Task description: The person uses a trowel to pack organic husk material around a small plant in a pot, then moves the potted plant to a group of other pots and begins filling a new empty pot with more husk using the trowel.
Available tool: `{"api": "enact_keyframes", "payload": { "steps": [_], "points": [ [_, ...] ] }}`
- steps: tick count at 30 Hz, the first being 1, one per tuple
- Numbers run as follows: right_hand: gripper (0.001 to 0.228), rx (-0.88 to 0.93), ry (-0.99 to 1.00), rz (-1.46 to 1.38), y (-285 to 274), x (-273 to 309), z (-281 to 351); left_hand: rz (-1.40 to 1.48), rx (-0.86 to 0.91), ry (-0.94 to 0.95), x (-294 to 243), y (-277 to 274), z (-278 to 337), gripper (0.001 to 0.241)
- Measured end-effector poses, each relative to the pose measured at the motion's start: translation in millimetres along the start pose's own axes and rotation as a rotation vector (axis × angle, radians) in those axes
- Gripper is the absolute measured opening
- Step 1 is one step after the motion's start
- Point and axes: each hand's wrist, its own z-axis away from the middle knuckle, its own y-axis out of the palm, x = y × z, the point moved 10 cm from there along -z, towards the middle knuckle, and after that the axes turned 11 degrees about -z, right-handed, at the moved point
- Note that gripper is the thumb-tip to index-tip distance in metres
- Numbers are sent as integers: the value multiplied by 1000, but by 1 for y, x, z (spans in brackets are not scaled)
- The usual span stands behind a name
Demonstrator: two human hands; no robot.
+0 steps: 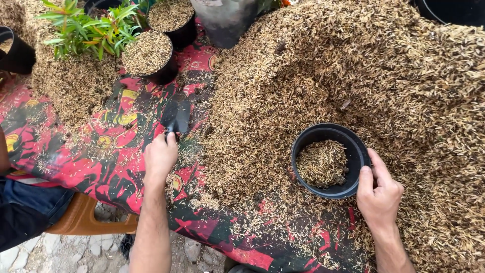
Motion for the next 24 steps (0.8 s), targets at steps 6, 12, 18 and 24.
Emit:
{"api": "enact_keyframes", "payload": {
  "steps": [6, 12, 18, 24],
  "points": [
    [43, -15, 13, 14, -1, -4, 0, -12, 37, 20, -10, 25, -23, 48],
    [43, -24, 0, 26, -1, -4, 0, 62, 208, 14, -53, 40, -5, 41],
    [43, -20, 8, 18, -1, -3, 0, 148, 285, 30, -80, 39, 7, 41],
    [44, -24, 18, 22, -2, -2, 0, 241, 344, 19, -80, 38, 15, 39]
  ]
}}
